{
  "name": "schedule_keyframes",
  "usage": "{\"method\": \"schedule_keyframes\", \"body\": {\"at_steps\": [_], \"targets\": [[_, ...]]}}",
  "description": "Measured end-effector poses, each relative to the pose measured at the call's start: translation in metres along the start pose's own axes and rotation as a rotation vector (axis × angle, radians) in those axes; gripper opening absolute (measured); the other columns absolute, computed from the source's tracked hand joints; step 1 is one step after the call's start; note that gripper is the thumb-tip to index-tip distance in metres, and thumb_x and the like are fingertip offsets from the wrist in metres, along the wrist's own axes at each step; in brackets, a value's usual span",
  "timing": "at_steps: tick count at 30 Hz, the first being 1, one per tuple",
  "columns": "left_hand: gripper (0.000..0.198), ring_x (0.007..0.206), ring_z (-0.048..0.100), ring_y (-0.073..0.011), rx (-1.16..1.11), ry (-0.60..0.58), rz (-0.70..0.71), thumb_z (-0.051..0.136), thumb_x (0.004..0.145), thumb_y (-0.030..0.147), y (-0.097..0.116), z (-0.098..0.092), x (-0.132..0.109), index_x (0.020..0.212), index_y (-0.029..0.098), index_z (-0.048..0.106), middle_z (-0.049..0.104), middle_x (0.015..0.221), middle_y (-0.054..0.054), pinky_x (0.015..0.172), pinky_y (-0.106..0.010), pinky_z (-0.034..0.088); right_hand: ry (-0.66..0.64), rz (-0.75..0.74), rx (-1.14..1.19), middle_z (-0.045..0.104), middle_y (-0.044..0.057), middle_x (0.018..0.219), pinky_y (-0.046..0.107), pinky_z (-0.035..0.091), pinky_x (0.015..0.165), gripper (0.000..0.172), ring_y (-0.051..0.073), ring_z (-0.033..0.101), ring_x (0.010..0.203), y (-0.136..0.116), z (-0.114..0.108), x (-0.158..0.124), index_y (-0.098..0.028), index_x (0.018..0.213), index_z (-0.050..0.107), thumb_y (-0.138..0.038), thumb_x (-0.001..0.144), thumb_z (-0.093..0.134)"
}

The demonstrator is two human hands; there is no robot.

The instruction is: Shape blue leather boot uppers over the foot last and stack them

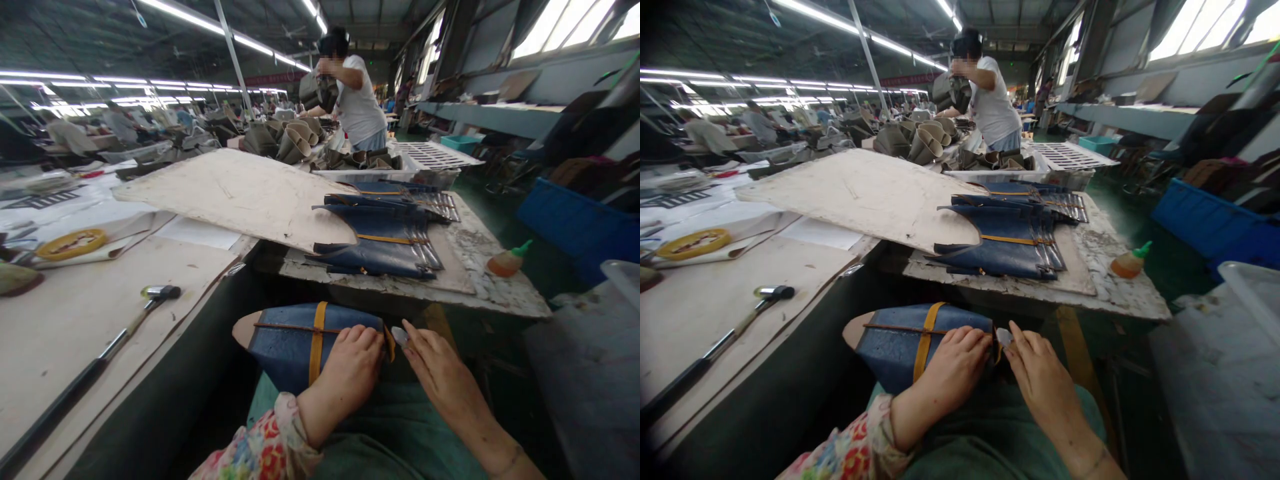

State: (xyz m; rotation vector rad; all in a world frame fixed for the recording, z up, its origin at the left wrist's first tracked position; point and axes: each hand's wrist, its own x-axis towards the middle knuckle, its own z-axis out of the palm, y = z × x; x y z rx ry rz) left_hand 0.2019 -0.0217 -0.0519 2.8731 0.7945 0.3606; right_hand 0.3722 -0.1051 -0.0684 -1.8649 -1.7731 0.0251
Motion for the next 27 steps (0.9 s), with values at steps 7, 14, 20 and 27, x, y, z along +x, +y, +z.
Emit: {"method": "schedule_keyframes", "body": {"at_steps": [7,14,20,27], "targets": [[0.031,0.106,0.051,-0.0207,-0.045,0.065,-0.023,0.040,0.093,0.021,-0.013,-0.003,-0.016,0.122,0.018,0.052,0.060,0.114,-0.007,0.094,-0.038,0.042,0.013,-0.157,0.006,0.064,0.005,0.108,0.035,0.051,0.088,0.035,0.020,0.058,0.101,-0.015,-0.007,0.011,-0.027,0.122,0.057,-0.021,0.091,0.042],[0.032,0.108,0.051,-0.0224,-0.026,0.103,-0.050,0.041,0.092,0.020,-0.024,-0.005,-0.029,0.122,0.016,0.053,0.062,0.115,-0.006,0.096,-0.038,0.042,-0.049,-0.172,0.033,0.065,0.006,0.103,0.034,0.053,0.085,0.032,0.019,0.059,0.097,-0.025,0.007,0.010,-0.024,0.113,0.062,-0.017,0.090,0.042],[0.031,0.106,0.053,-0.0221,-0.015,0.124,-0.084,0.040,0.092,0.017,-0.034,-0.010,-0.039,0.119,0.016,0.055,0.063,0.114,-0.006,0.095,-0.039,0.042,-0.096,-0.209,-0.001,0.066,0.006,0.102,0.034,0.054,0.082,0.031,0.020,0.058,0.096,-0.041,0.014,0.021,-0.022,0.111,0.063,-0.014,0.089,0.043],[0.034,0.109,0.053,-0.0217,0.068,0.182,-0.131,0.041,0.090,0.014,-0.047,-0.012,-0.055,0.120,0.018,0.054,0.063,0.116,-0.005,0.101,-0.040,0.035,-0.112,-0.296,0.007,0.065,0.008,0.103,0.034,0.051,0.088,0.032,0.020,0.057,0.096,-0.066,0.033,0.032,-0.015,0.112,0.061,-0.008,0.087,0.044]]}}
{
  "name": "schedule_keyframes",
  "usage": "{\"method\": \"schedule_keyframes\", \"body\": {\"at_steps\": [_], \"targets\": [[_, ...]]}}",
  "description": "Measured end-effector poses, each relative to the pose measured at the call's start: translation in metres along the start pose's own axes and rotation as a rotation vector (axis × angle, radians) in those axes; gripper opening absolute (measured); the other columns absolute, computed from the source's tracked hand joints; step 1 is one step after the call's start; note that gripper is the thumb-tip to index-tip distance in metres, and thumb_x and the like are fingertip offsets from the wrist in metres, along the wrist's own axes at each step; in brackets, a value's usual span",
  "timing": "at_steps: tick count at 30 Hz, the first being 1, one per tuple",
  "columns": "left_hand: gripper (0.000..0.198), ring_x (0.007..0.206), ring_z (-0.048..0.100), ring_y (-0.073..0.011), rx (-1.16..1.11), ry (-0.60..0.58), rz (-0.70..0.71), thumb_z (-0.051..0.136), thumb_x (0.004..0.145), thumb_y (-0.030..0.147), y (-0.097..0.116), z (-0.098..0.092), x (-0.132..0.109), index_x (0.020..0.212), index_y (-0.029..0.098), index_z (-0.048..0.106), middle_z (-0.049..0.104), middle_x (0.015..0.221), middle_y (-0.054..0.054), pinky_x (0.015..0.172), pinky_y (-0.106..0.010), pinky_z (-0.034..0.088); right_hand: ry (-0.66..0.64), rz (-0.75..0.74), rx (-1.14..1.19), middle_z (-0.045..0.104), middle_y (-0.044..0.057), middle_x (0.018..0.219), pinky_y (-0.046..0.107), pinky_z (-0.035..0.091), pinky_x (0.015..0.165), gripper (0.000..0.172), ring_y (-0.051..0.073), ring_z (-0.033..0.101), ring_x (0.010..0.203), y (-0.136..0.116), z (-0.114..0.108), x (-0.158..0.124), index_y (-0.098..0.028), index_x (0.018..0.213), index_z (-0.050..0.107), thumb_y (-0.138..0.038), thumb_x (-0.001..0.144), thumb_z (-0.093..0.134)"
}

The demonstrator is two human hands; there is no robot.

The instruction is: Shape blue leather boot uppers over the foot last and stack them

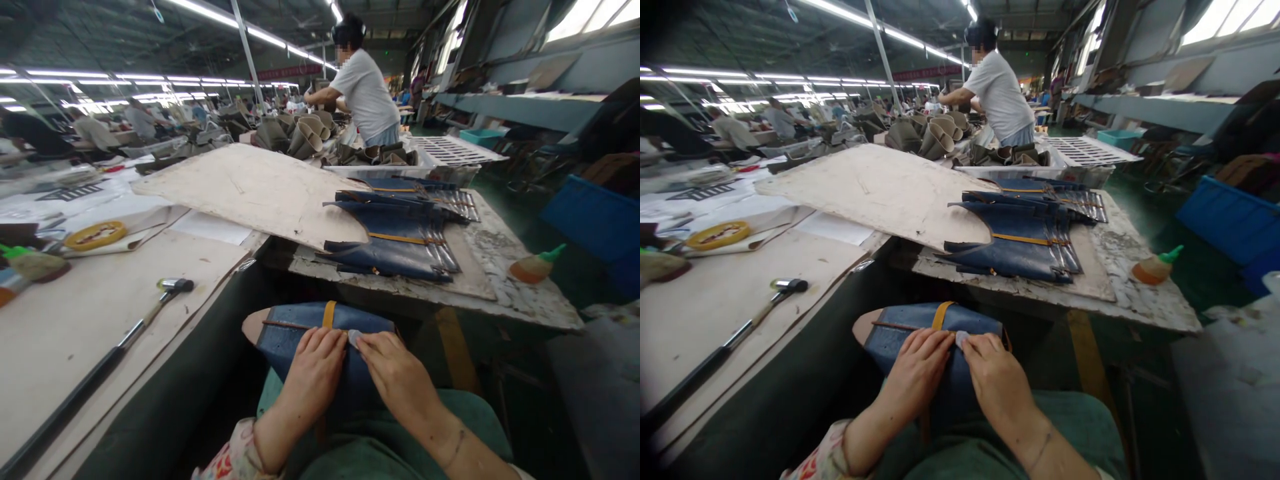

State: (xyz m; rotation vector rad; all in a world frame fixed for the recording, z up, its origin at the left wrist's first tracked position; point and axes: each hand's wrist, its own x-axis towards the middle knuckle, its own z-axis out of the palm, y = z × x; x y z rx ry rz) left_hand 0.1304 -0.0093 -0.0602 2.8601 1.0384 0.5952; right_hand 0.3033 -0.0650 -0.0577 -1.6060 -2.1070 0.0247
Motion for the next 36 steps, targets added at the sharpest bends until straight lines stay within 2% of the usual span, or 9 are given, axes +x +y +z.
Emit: {"method": "schedule_keyframes", "body": {"at_steps": [5,9,15,21,24,28,32,36], "targets": [[0.036,0.115,0.049,-0.0215,0.049,0.025,-0.051,0.041,0.090,0.013,-0.012,0.000,-0.016,0.124,0.019,0.053,0.059,0.125,-0.004,0.101,-0.039,0.035,-0.006,-0.056,-0.019,0.064,0.008,0.100,0.035,0.052,0.086,0.031,0.021,0.056,0.092,-0.010,0.014,0.014,-0.013,0.113,0.061,-0.007,0.083,0.052],[0.040,0.121,0.046,-0.0225,0.136,0.060,-0.044,0.038,0.090,0.013,-0.019,-0.001,-0.029,0.129,0.015,0.049,0.055,0.130,-0.008,0.100,-0.039,0.037,-0.025,-0.016,0.061,0.064,0.007,0.100,0.035,0.051,0.086,0.029,0.021,0.055,0.094,-0.014,0.018,0.019,-0.015,0.112,0.060,-0.010,0.085,0.052],[0.047,0.130,0.038,-0.0225,0.219,0.018,-0.030,0.036,0.090,0.012,-0.022,0.000,-0.045,0.137,0.015,0.040,0.046,0.139,-0.009,0.101,-0.037,0.036,-0.087,0.077,0.263,0.061,0.007,0.103,0.035,0.049,0.087,0.029,0.020,0.054,0.097,-0.011,0.007,0.018,-0.017,0.112,0.061,-0.010,0.085,0.052],[0.050,0.133,0.033,-0.0226,0.252,0.001,0.007,0.039,0.089,0.013,-0.022,0.002,-0.054,0.139,0.014,0.035,0.040,0.144,-0.008,0.105,-0.037,0.030,-0.197,0.097,0.430,0.061,0.006,0.103,0.033,0.045,0.089,0.025,0.018,0.054,0.097,-0.004,-0.003,0.025,-0.020,0.109,0.063,-0.017,0.088,0.051],[0.049,0.131,0.036,-0.0223,0.240,0.000,-0.004,0.039,0.090,0.014,-0.022,0.002,-0.054,0.139,0.015,0.036,0.043,0.142,-0.008,0.105,-0.037,0.030,-0.250,0.126,0.496,0.061,0.006,0.104,0.033,0.044,0.091,0.025,0.017,0.054,0.099,-0.001,-0.006,0.029,-0.019,0.111,0.063,-0.021,0.089,0.050],[0.046,0.122,0.046,-0.0227,0.172,-0.001,-0.065,0.036,0.091,0.014,-0.020,-0.002,-0.047,0.137,0.015,0.039,0.049,0.137,-0.010,0.098,-0.037,0.036,-0.293,0.150,0.583,0.061,0.006,0.105,0.032,0.042,0.093,0.026,0.017,0.054,0.101,0.001,-0.007,0.036,-0.019,0.110,0.064,-0.025,0.089,0.050],[0.036,0.106,0.055,-0.0223,0.107,0.043,-0.115,0.037,0.092,0.017,-0.019,-0.005,-0.034,0.126,0.015,0.048,0.060,0.120,-0.011,0.089,-0.037,0.042,-0.324,0.133,0.611,0.061,0.006,0.103,0.031,0.042,0.092,0.026,0.017,0.055,0.100,0.002,-0.007,0.041,-0.019,0.109,0.065,-0.024,0.089,0.049],[0.025,0.096,0.057,-0.0221,0.096,0.029,-0.163,0.039,0.092,0.017,-0.020,-0.007,-0.024,0.112,0.017,0.054,0.062,0.107,-0.009,0.083,-0.037,0.046,-0.326,0.137,0.587,0.062,0.007,0.103,0.032,0.041,0.092,0.026,0.017,0.055,0.100,0.002,-0.008,0.040,-0.019,0.108,0.065,-0.024,0.088,0.049]]}}
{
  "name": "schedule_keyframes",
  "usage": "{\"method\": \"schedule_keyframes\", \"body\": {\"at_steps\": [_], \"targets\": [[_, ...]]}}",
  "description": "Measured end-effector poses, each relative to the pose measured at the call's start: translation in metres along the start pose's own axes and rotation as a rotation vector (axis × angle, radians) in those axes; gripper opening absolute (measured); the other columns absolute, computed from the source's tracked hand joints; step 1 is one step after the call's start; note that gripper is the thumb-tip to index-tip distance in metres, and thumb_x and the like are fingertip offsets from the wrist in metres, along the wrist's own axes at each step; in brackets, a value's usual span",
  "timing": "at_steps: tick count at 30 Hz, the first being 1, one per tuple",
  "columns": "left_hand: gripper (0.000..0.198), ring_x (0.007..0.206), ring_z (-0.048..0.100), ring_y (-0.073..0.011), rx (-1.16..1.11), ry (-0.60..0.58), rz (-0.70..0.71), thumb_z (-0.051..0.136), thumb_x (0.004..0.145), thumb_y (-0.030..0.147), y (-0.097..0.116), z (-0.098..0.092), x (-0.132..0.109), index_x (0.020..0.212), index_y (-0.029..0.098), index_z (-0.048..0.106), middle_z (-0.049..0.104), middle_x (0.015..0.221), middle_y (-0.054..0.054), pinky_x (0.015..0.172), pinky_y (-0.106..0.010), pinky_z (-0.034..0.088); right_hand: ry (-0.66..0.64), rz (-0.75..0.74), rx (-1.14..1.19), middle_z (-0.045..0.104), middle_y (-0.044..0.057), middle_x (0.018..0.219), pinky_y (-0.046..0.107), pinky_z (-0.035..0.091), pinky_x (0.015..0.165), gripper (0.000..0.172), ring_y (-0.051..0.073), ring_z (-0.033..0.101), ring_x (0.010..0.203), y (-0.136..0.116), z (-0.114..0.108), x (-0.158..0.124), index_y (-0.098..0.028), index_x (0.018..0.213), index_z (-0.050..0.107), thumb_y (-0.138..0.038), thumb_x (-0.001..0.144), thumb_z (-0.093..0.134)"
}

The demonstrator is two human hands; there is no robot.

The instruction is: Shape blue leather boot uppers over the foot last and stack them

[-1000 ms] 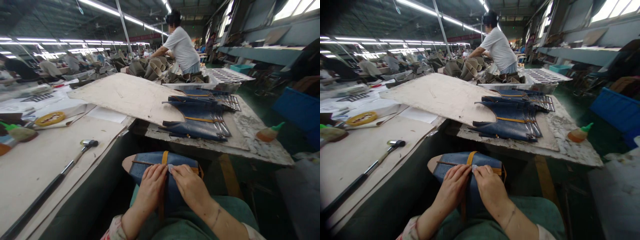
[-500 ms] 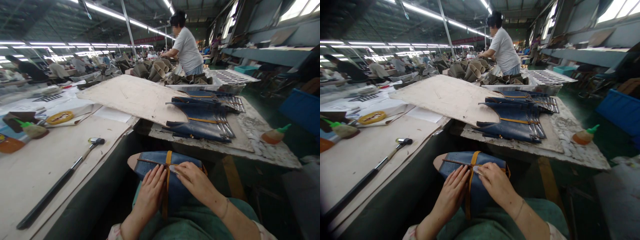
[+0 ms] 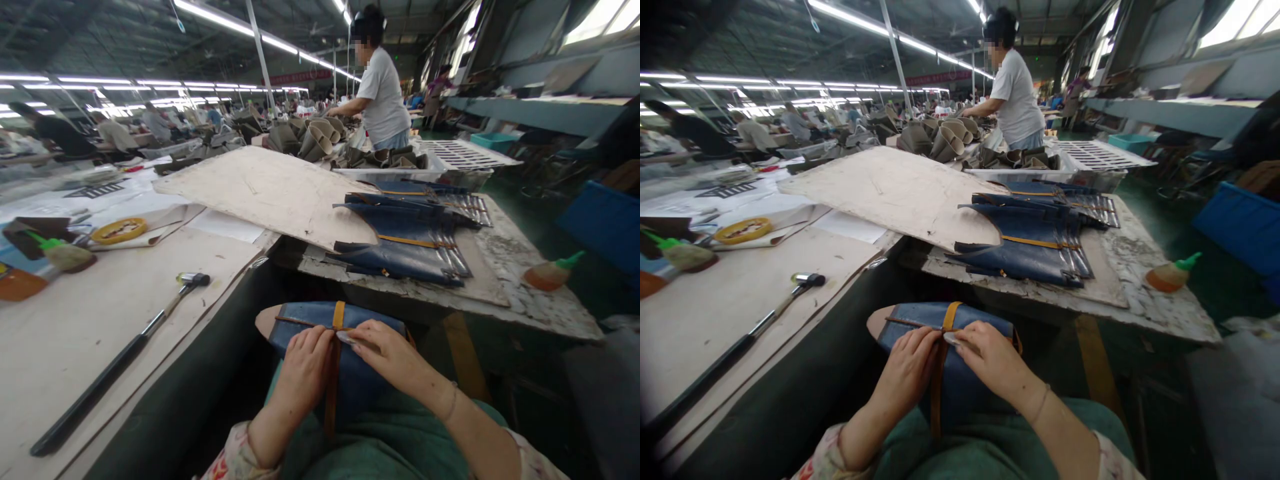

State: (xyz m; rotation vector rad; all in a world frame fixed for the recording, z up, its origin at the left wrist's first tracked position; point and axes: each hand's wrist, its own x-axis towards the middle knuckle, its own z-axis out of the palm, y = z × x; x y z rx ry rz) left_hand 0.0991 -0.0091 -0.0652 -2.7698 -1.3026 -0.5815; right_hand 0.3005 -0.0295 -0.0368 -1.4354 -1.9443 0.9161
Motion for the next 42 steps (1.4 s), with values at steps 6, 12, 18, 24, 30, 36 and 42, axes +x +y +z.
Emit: {"method": "schedule_keyframes", "body": {"at_steps": [6,12,18,24,30,36,42], "targets": [[0.021,0.091,0.055,-0.0226,0.024,-0.075,-0.072,0.041,0.090,0.015,0.000,-0.008,0.007,0.104,0.018,0.057,0.060,0.099,-0.007,0.082,-0.040,0.047,0.003,0.000,-0.029,0.062,0.007,0.104,0.033,0.041,0.092,0.027,0.018,0.054,0.100,-0.003,0.001,-0.002,-0.018,0.110,0.064,-0.026,0.089,0.049],[0.022,0.093,0.053,-0.0215,-0.069,-0.126,-0.059,0.041,0.089,0.012,0.005,-0.012,0.018,0.103,0.017,0.058,0.057,0.099,-0.007,0.084,-0.039,0.047,-0.010,-0.005,0.026,0.063,0.007,0.106,0.032,0.042,0.093,0.029,0.017,0.055,0.101,0.002,-0.001,0.002,-0.018,0.112,0.064,-0.026,0.090,0.048],[0.021,0.094,0.054,-0.0201,-0.127,-0.156,-0.017,0.041,0.090,0.013,0.002,-0.013,0.015,0.101,0.019,0.059,0.059,0.104,-0.006,0.083,-0.037,0.047,-0.036,-0.048,-0.139,0.062,0.007,0.104,0.034,0.044,0.092,0.026,0.018,0.056,0.099,-0.008,-0.003,0.002,-0.018,0.107,0.065,-0.021,0.090,0.046],[0.029,0.101,0.055,-0.0216,-0.064,-0.159,0.072,0.045,0.086,0.008,-0.002,-0.010,0.006,0.112,0.017,0.055,0.060,0.118,-0.008,0.084,-0.037,0.047,-0.008,-0.078,-0.284,0.063,0.007,0.105,0.035,0.047,0.089,0.028,0.019,0.056,0.096,-0.014,0.003,0.002,-0.019,0.111,0.062,-0.017,0.091,0.043],[0.031,0.108,0.053,-0.0233,-0.094,-0.190,0.056,0.045,0.086,0.010,-0.004,-0.007,0.008,0.115,0.018,0.054,0.057,0.125,-0.008,0.088,-0.039,0.044,0.006,-0.034,-0.363,0.062,0.008,0.108,0.037,0.048,0.089,0.030,0.020,0.056,0.096,-0.013,0.014,0.005,-0.018,0.113,0.060,-0.015,0.091,0.040],[0.025,0.105,0.053,-0.0236,-0.121,-0.222,0.022,0.045,0.087,0.014,-0.003,-0.014,0.014,0.108,0.018,0.058,0.057,0.127,-0.007,0.085,-0.040,0.045,0.039,-0.046,-0.470,0.062,0.009,0.111,0.038,0.049,0.090,0.033,0.020,0.056,0.096,-0.012,0.019,0.015,-0.018,0.116,0.059,-0.012,0.090,0.040],[0.036,0.104,0.053,-0.0224,-0.055,-0.165,0.058,0.045,0.087,0.013,-0.005,-0.018,0.007,0.121,0.020,0.053,0.056,0.129,-0.006,0.084,-0.038,0.046,0.068,-0.125,-0.490,0.063,0.008,0.115,0.036,0.048,0.092,0.033,0.021,0.054,0.103,-0.006,0.014,0.016,-0.016,0.117,0.060,-0.010,0.088,0.043]]}}
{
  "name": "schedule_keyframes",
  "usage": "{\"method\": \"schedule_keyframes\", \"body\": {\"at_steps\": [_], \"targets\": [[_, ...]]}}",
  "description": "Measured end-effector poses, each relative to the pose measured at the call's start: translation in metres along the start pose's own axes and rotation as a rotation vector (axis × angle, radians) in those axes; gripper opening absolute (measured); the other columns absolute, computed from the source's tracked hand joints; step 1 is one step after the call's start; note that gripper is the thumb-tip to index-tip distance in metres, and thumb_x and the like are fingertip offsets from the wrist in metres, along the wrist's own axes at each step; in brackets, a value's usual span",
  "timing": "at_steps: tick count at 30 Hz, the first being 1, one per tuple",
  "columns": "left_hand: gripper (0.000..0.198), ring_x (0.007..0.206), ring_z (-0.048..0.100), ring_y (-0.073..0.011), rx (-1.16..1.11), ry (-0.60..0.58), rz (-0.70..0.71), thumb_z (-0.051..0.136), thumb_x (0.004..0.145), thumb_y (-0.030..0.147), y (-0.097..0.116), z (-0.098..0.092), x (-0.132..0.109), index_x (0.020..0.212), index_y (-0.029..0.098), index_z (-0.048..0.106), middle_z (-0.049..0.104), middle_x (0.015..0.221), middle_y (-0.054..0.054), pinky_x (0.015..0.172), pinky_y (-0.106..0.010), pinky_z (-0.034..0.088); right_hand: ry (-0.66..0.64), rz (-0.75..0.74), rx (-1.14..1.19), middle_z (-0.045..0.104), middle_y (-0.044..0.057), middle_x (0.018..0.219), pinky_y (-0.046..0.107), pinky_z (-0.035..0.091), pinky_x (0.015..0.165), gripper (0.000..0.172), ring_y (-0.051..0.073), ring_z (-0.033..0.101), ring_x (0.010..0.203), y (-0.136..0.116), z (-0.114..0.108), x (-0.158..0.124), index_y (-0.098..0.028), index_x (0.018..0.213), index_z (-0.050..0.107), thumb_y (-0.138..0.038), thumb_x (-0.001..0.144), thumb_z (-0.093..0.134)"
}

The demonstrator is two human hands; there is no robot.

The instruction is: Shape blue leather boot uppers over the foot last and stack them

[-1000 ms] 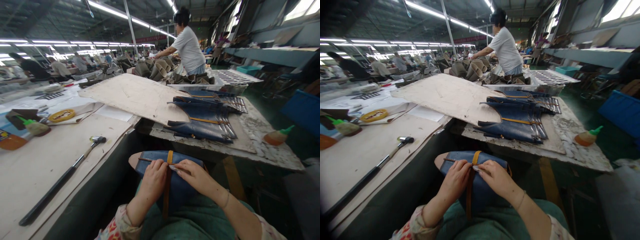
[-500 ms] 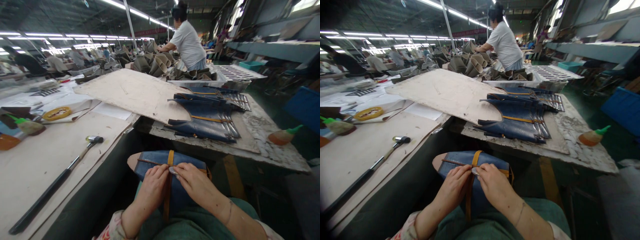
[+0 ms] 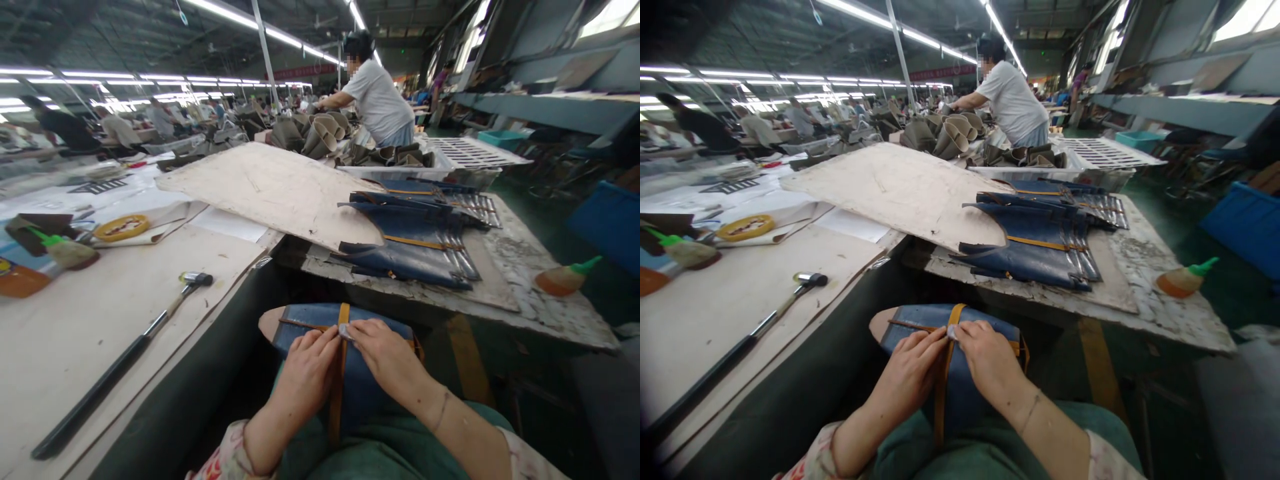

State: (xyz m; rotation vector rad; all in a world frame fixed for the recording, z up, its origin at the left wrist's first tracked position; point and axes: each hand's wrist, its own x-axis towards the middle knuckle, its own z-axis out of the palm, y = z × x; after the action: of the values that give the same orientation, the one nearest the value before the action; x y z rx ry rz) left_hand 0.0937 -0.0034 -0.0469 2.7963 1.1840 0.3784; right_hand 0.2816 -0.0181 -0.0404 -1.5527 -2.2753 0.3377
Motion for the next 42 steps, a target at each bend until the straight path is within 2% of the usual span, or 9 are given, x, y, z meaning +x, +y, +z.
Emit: {"method": "schedule_keyframes", "body": {"at_steps": [7,15,21,29,36,39,42], "targets": [[0.037,0.106,0.053,-0.0235,0.100,0.105,-0.057,0.042,0.088,0.013,-0.014,0.003,-0.014,0.124,0.017,0.052,0.059,0.126,-0.007,0.085,-0.038,0.045,0.056,-0.165,-0.009,0.062,0.006,0.121,0.039,0.046,0.095,0.037,0.021,0.052,0.108,-0.001,-0.004,-0.002,-0.021,0.120,0.060,-0.012,0.089,0.041],[0.040,0.106,0.053,-0.0226,0.090,0.091,-0.057,0.044,0.086,0.010,-0.022,0.005,-0.016,0.124,0.018,0.053,0.059,0.125,-0.007,0.084,-0.037,0.046,0.004,-0.174,-0.026,0.062,0.008,0.121,0.038,0.047,0.093,0.039,0.021,0.055,0.106,-0.008,0.016,0.012,-0.018,0.118,0.062,-0.008,0.085,0.044],[0.039,0.104,0.054,-0.0226,0.130,0.127,-0.092,0.040,0.086,0.012,-0.034,0.003,-0.022,0.122,0.017,0.055,0.061,0.121,-0.008,0.084,-0.036,0.045,-0.013,-0.225,-0.036,0.061,0.008,0.123,0.037,0.046,0.095,0.041,0.021,0.055,0.107,-0.016,0.022,0.029,-0.017,0.119,0.061,-0.005,0.084,0.043],[0.035,0.103,0.055,-0.0231,0.199,0.162,-0.180,0.041,0.088,0.014,-0.055,-0.005,-0.035,0.120,0.016,0.055,0.061,0.122,-0.007,0.080,-0.036,0.045,-0.048,-0.256,-0.048,0.059,0.007,0.124,0.037,0.045,0.094,0.037,0.022,0.053,0.104,-0.039,0.034,0.057,-0.016,0.119,0.060,-0.009,0.087,0.043],[0.033,0.101,0.057,-0.0237,0.289,0.209,-0.311,0.040,0.089,0.017,-0.071,-0.005,-0.041,0.117,0.017,0.058,0.064,0.116,-0.009,0.078,-0.037,0.046,-0.054,-0.306,-0.061,0.060,0.007,0.123,0.036,0.045,0.094,0.036,0.022,0.051,0.104,-0.061,0.045,0.085,-0.014,0.119,0.058,-0.010,0.088,0.042],[0.030,0.100,0.058,-0.0226,0.277,0.223,-0.329,0.039,0.091,0.022,-0.082,-0.019,-0.047,0.109,0.018,0.062,0.065,0.113,-0.007,0.080,-0.035,0.048,-0.051,-0.327,-0.072,0.060,0.007,0.123,0.035,0.044,0.094,0.035,0.021,0.050,0.105,-0.065,0.048,0.092,-0.015,0.119,0.059,-0.011,0.089,0.041],[0.033,0.102,0.057,-0.0229,0.302,0.310,-0.404,0.035,0.093,0.029,-0.111,-0.053,-0.068,0.108,0.016,0.062,0.065,0.112,-0.009,0.092,-0.038,0.044,-0.052,-0.338,-0.087,0.058,0.008,0.125,0.034,0.045,0.094,0.035,0.021,0.050,0.106,-0.066,0.049,0.091,-0.015,0.119,0.058,-0.011,0.089,0.041]]}}
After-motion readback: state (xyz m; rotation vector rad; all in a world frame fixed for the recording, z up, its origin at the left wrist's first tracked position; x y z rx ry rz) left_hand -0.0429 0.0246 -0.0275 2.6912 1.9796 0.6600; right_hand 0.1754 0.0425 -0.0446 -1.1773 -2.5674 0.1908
